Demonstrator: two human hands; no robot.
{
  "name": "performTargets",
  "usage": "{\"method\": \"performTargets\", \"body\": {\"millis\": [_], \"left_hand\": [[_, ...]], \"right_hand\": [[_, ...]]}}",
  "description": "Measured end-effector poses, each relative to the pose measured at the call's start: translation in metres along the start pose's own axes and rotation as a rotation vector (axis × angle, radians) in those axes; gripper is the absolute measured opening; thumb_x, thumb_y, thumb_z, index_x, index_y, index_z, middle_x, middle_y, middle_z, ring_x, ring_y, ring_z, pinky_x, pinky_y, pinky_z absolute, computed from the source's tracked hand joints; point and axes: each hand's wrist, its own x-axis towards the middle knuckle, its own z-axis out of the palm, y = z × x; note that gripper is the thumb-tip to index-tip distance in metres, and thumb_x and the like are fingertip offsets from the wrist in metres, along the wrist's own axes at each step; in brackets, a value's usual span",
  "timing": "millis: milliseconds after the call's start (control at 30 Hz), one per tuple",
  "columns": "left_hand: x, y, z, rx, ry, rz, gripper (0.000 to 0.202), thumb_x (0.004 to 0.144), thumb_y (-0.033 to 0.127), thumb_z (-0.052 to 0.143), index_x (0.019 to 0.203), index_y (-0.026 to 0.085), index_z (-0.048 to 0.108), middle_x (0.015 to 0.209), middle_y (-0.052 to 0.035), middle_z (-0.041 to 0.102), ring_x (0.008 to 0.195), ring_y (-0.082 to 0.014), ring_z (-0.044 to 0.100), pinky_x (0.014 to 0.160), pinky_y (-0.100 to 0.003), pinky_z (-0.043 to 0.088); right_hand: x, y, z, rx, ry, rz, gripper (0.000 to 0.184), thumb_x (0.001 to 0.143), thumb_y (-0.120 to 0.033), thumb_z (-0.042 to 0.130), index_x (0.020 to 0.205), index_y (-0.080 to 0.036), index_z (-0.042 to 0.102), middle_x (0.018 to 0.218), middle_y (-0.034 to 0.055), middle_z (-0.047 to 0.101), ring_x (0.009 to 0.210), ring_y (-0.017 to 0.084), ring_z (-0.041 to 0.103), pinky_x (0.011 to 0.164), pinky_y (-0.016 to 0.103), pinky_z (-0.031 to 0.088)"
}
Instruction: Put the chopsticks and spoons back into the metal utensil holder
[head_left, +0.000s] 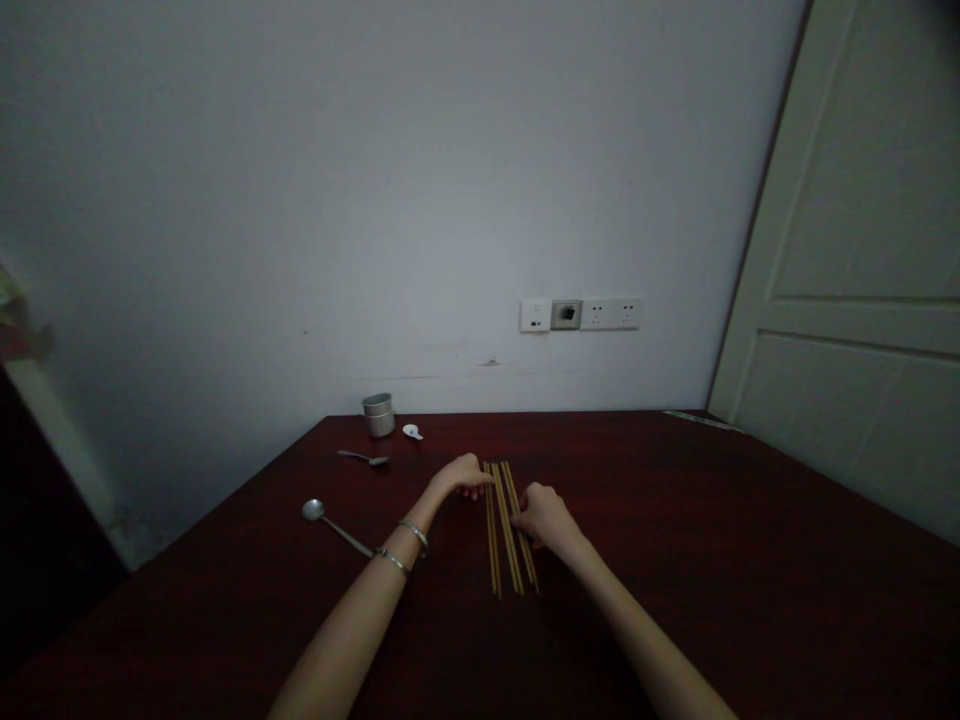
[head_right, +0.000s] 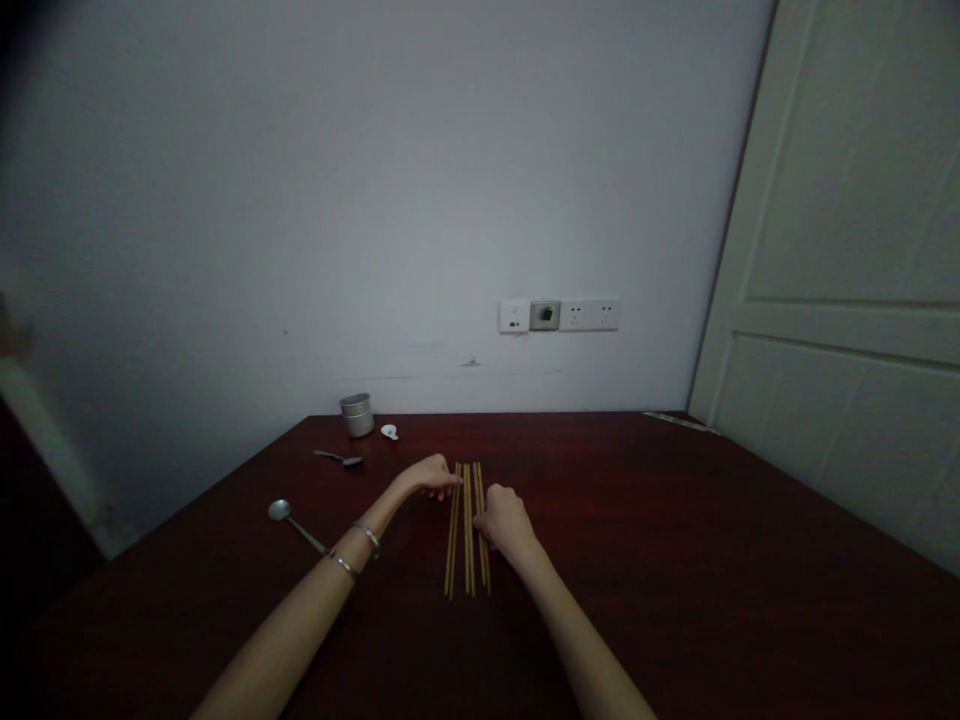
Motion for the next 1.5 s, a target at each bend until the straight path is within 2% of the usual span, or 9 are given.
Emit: {"method": "performTargets", "body": {"millis": [200,400,667,800,967,1167,1500], "left_hand": [[-0.003,0.003,0.002,-0.009,-0.020,0.000,0.030,0.069,0.030,0.055,0.045,0.012,0.054,0.038,-0.0002,0.051,0.033,-0.0066,0.042,0.039,-0.018,0.032],[-0.003,0.002,0.002,-0.051,-0.008,-0.017,0.031,0.070,0.028,0.052,0.043,0.012,0.053,0.039,-0.0017,0.052,0.032,-0.0084,0.043,0.041,-0.022,0.036],[0.002,-0.006,0.002,-0.028,-0.018,-0.011,0.031,0.071,0.029,0.051,0.046,0.012,0.055,0.040,-0.0022,0.053,0.030,-0.0074,0.040,0.036,-0.019,0.029],[0.003,-0.006,0.002,-0.019,-0.025,-0.015,0.031,0.070,0.031,0.052,0.046,0.012,0.056,0.041,-0.0026,0.054,0.032,-0.0071,0.041,0.037,-0.019,0.030],[0.002,-0.004,0.003,-0.041,-0.055,-0.022,0.028,0.066,0.031,0.057,0.045,0.012,0.056,0.039,-0.0014,0.052,0.030,-0.0064,0.039,0.035,-0.018,0.028],[-0.002,0.001,0.004,-0.061,-0.044,-0.032,0.025,0.062,0.027,0.062,0.042,0.013,0.054,0.039,-0.0013,0.052,0.031,-0.0065,0.040,0.035,-0.018,0.029],[0.001,-0.001,0.005,-0.056,-0.039,-0.030,0.023,0.062,0.025,0.061,0.044,0.012,0.055,0.040,-0.0016,0.052,0.032,-0.0069,0.040,0.036,-0.019,0.030]], "right_hand": [[0.002,0.001,0.001,0.143,-0.053,0.041,0.017,0.059,-0.017,0.062,0.073,-0.013,0.053,0.084,0.0117,0.064,0.051,0.017,0.062,0.032,0.020,0.044],[0.003,0.004,0.001,0.184,-0.065,0.034,0.016,0.058,-0.017,0.062,0.072,-0.013,0.054,0.079,0.0112,0.065,0.049,0.016,0.061,0.033,0.019,0.044],[0.008,0.010,-0.007,0.192,-0.040,0.026,0.012,0.067,-0.023,0.054,0.071,-0.012,0.058,0.065,0.0088,0.065,0.045,0.015,0.060,0.036,0.019,0.043],[0.010,0.011,-0.007,0.140,0.042,-0.022,0.013,0.069,-0.024,0.052,0.072,-0.014,0.059,0.068,0.0076,0.065,0.047,0.013,0.060,0.039,0.018,0.041],[0.008,-0.006,0.001,-0.067,0.130,-0.116,0.011,0.067,-0.024,0.055,0.069,-0.014,0.060,0.074,0.0094,0.065,0.065,0.018,0.063,0.054,0.021,0.043],[0.008,-0.026,0.001,-0.239,0.086,-0.153,0.021,0.065,-0.023,0.055,0.081,-0.012,0.061,0.087,0.0151,0.065,0.080,0.026,0.063,0.061,0.026,0.043],[0.020,-0.028,0.008,-0.260,0.009,-0.103,0.029,0.064,-0.025,0.057,0.090,-0.012,0.059,0.093,0.0158,0.063,0.085,0.027,0.062,0.064,0.028,0.045]]}}
